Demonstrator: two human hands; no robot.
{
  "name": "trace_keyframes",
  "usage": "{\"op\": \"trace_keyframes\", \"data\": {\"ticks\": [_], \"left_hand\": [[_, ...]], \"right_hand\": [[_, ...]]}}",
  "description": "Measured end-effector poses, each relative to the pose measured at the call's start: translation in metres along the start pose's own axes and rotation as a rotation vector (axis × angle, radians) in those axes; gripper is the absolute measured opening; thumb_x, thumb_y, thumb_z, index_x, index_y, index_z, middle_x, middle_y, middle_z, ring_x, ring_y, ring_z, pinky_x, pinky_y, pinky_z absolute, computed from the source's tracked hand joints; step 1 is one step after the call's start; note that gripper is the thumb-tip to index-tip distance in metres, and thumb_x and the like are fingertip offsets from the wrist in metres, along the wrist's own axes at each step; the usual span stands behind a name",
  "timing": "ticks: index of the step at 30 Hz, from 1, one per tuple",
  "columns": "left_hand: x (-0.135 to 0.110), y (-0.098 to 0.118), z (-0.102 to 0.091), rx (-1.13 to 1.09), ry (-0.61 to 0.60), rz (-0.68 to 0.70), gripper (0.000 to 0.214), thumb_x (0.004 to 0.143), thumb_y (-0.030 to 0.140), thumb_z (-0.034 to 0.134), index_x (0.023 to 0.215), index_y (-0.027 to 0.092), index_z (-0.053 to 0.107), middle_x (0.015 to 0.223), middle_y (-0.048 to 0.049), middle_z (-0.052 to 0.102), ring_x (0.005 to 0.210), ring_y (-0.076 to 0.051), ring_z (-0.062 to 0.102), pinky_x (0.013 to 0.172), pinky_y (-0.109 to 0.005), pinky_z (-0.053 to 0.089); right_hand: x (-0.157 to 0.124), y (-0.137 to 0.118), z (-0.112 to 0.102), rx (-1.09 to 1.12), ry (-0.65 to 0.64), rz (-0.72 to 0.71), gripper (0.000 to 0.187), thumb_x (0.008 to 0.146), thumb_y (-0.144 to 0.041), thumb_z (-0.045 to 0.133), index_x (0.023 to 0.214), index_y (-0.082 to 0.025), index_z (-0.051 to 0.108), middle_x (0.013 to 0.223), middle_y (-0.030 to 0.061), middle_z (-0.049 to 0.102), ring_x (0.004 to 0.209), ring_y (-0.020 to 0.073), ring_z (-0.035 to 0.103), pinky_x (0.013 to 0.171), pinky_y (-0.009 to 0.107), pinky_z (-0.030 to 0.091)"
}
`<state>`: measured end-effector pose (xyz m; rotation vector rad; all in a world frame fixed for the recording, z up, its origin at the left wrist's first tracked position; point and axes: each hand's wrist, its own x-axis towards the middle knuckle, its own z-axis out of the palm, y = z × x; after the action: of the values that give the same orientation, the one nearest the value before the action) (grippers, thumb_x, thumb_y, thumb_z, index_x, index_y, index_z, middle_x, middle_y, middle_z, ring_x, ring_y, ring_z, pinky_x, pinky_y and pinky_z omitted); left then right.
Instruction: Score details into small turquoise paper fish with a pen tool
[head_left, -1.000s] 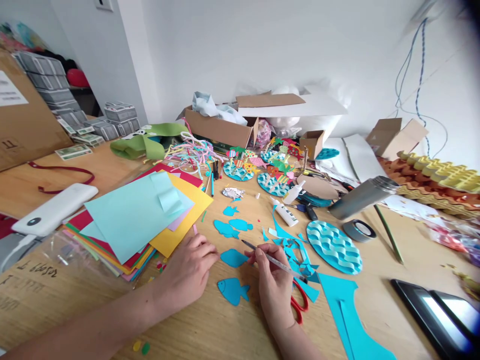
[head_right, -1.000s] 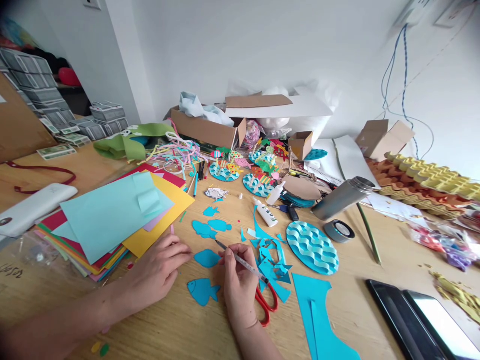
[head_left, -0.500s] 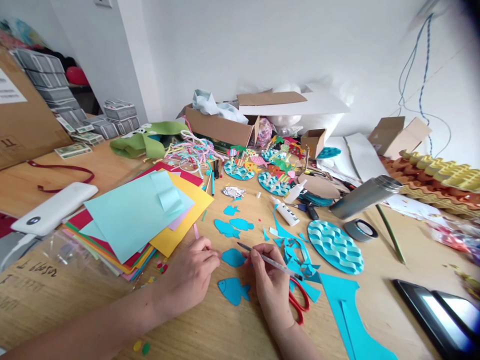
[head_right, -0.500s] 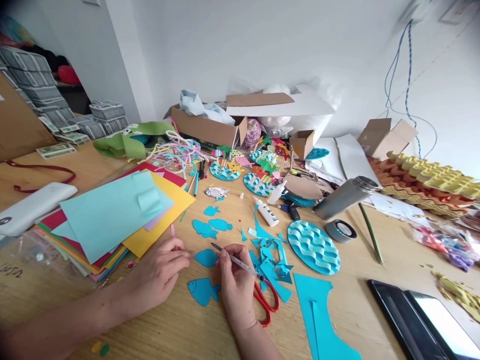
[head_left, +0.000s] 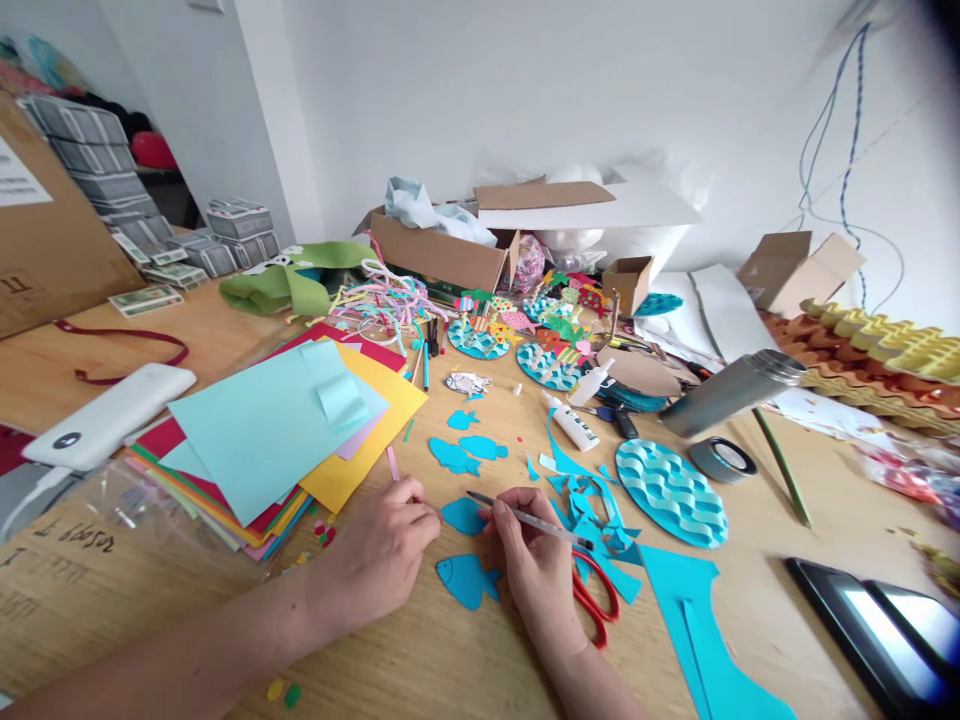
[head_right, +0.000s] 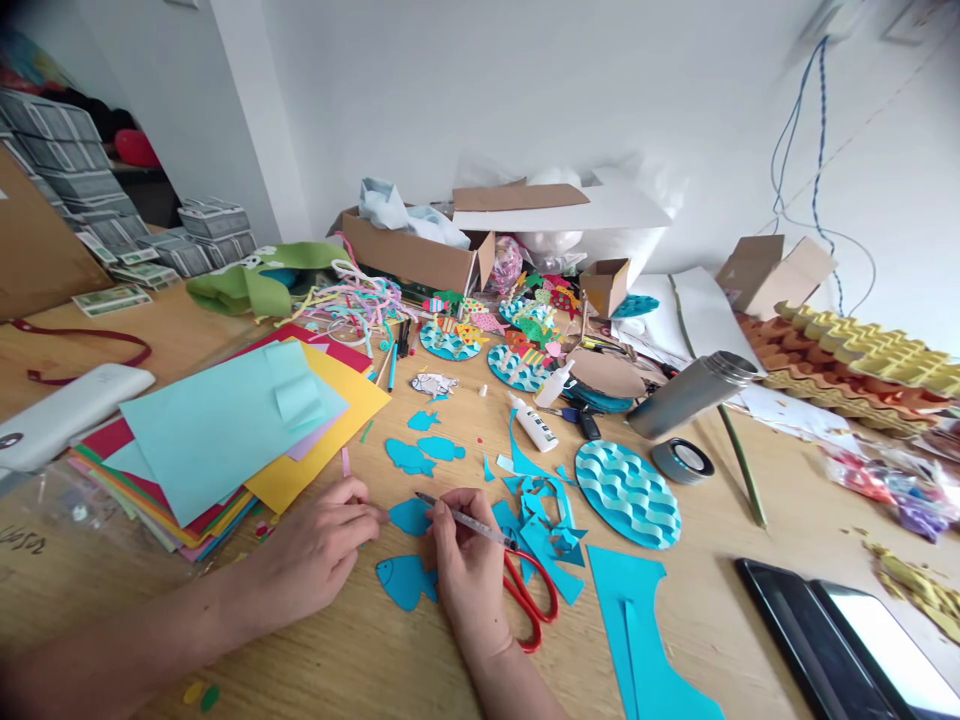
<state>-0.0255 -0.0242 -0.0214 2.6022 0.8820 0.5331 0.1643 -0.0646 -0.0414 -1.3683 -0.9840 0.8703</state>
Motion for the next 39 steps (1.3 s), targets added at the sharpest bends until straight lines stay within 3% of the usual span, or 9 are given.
{"op": "trace_keyframes", "data": {"ticks": [7,15,26,32,36,39], "left_hand": [[-0.002,-0.002,0.001,-0.033,0.009,0.007,0.029,0.077,-0.009,0.044,0.079,0.017,0.059,0.083,-0.0036,0.065,0.091,-0.022,0.049,0.095,-0.040,0.046],[0.000,-0.003,0.001,-0.003,0.008,0.036,0.027,0.080,-0.007,0.045,0.073,0.016,0.057,0.072,-0.0024,0.059,0.086,-0.021,0.049,0.097,-0.042,0.044],[-0.001,-0.002,0.000,0.003,0.009,0.038,0.029,0.083,-0.004,0.042,0.073,0.017,0.059,0.071,-0.0037,0.057,0.085,-0.022,0.050,0.081,-0.036,0.050],[0.001,0.000,-0.003,0.014,0.030,0.027,0.031,0.083,-0.005,0.041,0.073,0.017,0.059,0.072,-0.0034,0.058,0.084,-0.021,0.050,0.088,-0.040,0.049],[0.001,-0.002,-0.003,0.058,0.072,0.000,0.032,0.082,-0.005,0.041,0.079,0.018,0.063,0.076,-0.0028,0.060,0.086,-0.022,0.050,0.105,-0.052,0.038],[-0.001,-0.003,-0.003,0.093,0.064,-0.019,0.030,0.084,-0.002,0.042,0.079,0.018,0.064,0.080,-0.0035,0.057,0.087,-0.022,0.049,0.107,-0.054,0.035]], "right_hand": [[0.000,-0.004,0.001,0.000,0.007,0.002,0.031,0.084,-0.050,0.070,0.076,-0.022,0.058,0.061,0.0005,0.061,0.060,0.0208,0.064,0.045,0.025,0.043],[-0.001,-0.004,0.001,0.002,-0.003,0.011,0.031,0.084,-0.050,0.070,0.076,-0.021,0.059,0.061,0.0002,0.061,0.056,0.0185,0.061,0.046,0.025,0.045],[-0.002,-0.010,0.005,0.067,0.030,0.117,0.037,0.071,-0.054,0.080,0.077,-0.021,0.064,0.060,0.0020,0.066,0.054,0.0213,0.064,0.044,0.028,0.050],[-0.002,-0.002,0.003,0.076,-0.043,0.141,0.032,0.077,-0.049,0.077,0.076,-0.020,0.063,0.056,-0.0014,0.061,0.047,0.0175,0.061,0.041,0.024,0.047],[-0.002,0.003,0.002,0.094,-0.051,0.146,0.033,0.079,-0.049,0.077,0.078,-0.020,0.062,0.057,-0.0016,0.062,0.046,0.0162,0.061,0.038,0.022,0.045],[-0.001,0.004,0.003,0.103,-0.034,0.162,0.035,0.077,-0.051,0.077,0.078,-0.020,0.060,0.057,-0.0021,0.062,0.045,0.0168,0.061,0.038,0.023,0.046]]}}
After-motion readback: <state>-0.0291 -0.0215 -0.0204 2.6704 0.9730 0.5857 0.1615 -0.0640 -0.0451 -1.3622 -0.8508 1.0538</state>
